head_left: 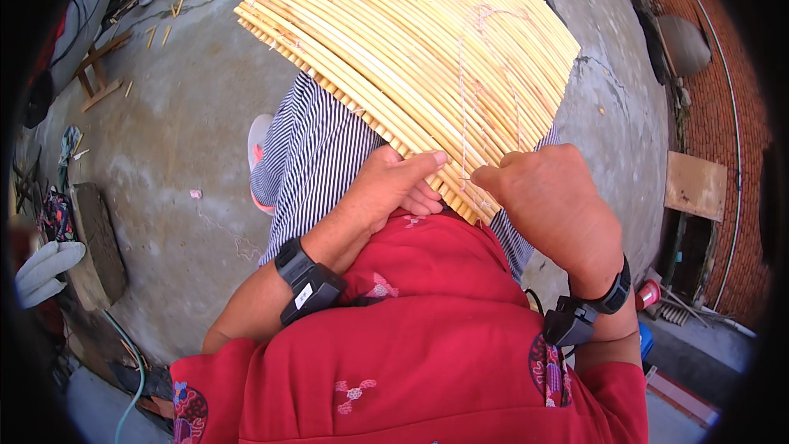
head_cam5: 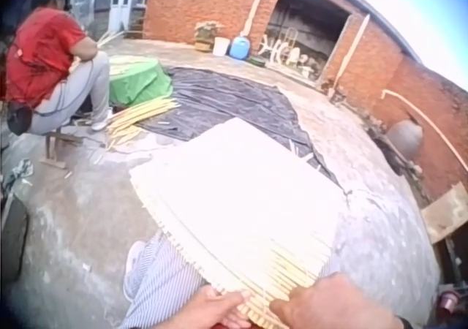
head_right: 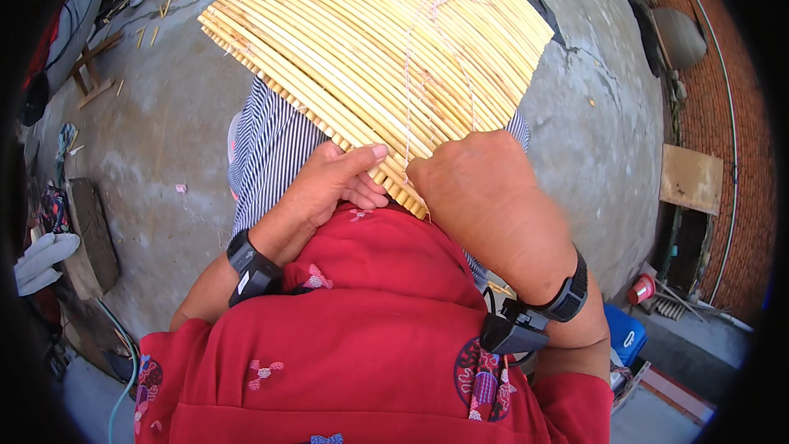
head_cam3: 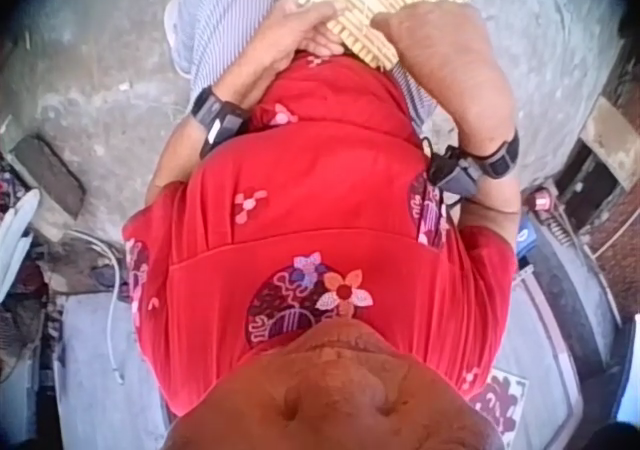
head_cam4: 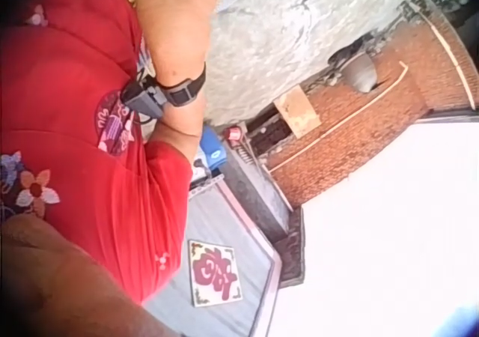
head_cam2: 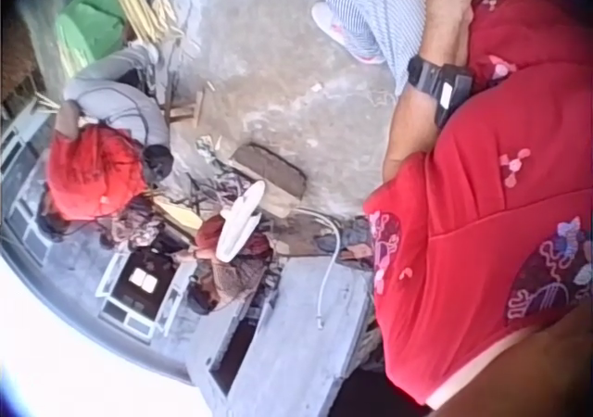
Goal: The person is sewing or weaving together bamboo sticks to create a mat.
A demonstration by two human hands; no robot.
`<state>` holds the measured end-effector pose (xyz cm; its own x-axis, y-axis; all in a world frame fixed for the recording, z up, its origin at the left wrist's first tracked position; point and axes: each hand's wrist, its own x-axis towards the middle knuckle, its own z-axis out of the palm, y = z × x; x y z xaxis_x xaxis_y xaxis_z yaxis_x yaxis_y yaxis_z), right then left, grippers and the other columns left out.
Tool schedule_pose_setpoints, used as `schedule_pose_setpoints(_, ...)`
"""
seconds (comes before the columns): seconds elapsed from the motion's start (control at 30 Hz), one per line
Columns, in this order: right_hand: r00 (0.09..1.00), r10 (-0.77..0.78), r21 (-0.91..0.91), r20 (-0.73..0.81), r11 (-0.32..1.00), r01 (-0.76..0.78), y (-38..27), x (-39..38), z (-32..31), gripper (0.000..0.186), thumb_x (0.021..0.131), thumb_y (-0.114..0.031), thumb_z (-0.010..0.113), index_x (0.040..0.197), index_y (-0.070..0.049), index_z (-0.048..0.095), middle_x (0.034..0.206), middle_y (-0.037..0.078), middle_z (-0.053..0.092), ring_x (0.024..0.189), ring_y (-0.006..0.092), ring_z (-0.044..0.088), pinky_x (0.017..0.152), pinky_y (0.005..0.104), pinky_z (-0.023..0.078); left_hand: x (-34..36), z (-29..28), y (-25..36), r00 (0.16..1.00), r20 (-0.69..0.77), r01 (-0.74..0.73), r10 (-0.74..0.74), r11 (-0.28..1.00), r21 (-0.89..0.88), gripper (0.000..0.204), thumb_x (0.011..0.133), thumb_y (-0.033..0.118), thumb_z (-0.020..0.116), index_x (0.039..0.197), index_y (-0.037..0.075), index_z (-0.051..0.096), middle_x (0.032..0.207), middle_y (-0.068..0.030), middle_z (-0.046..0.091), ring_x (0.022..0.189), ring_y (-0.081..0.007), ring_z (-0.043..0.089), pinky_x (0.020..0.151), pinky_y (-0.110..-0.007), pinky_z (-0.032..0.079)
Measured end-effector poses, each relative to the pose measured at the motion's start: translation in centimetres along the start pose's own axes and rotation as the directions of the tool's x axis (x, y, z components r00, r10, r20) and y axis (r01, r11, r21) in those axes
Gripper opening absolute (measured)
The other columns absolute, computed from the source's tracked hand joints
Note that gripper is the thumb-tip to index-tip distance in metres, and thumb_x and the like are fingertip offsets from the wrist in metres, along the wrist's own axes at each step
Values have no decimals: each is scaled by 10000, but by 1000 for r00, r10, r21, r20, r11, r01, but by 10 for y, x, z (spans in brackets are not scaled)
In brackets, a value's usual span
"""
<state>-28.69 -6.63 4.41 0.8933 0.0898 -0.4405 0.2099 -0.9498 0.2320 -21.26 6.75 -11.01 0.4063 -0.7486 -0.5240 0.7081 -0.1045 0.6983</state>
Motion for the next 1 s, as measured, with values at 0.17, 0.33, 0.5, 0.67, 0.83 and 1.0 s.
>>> schedule_pose_setpoints(0.17,1000,-17,11,-23,1000,17,-3,5,2,100,762,-83,574,814,-133,643,658,61,622,650,245,654,551,363,491,0,0,1,1000,6,9,-9,1000,-10,438,891,320,643,1056,-82,588,726,-164,628,572,-196,656,478,-240,547)
schedule_pose_setpoints(0.33,998,-45,4,-33,999,45,-3,10,2,87,757,-90,582,791,-131,651,647,66,623,646,249,656,546,367,489,2,-1,-1,1000,7,20,-20,999,-25,411,898,306,633,1032,-81,600,724,-159,627,566,-189,650,474,-237,546)
schedule_pose_setpoints(0.5,997,-66,-22,-39,998,65,-2,16,6,105,754,-93,587,789,-129,680,652,88,644,665,259,666,562,369,494,2,0,0,1000,16,3,-3,999,-39,393,901,296,632,1021,-77,600,733,-155,631,577,-182,652,482,-238,553)
schedule_pose_setpoints(0.67,995,-86,8,-52,996,86,3,18,7,137,760,-100,586,835,-130,698,673,100,654,680,268,669,580,373,497,1,1,2,1000,10,-6,6,999,-39,379,897,282,638,1011,-77,596,743,-155,638,581,-182,655,490,-240,560)
schedule_pose_setpoints(0.83,997,-69,26,-30,997,69,8,15,10,167,760,-100,589,871,-141,707,689,103,657,692,281,668,581,373,496,1,1,-1,1000,5,5,-5,998,-65,312,886,253,651,947,-52,621,669,-145,652,551,-213,673,469,-240,554)
schedule_pose_setpoints(1.0,997,59,303,-46,952,-42,13,0,6,230,779,-274,680,977,-163,717,705,88,657,740,279,665,625,390,492,-5,6,2,1000,1,-25,25,999,-38,331,881,268,650,927,-59,623,675,-146,660,543,-195,669,459,-229,545)
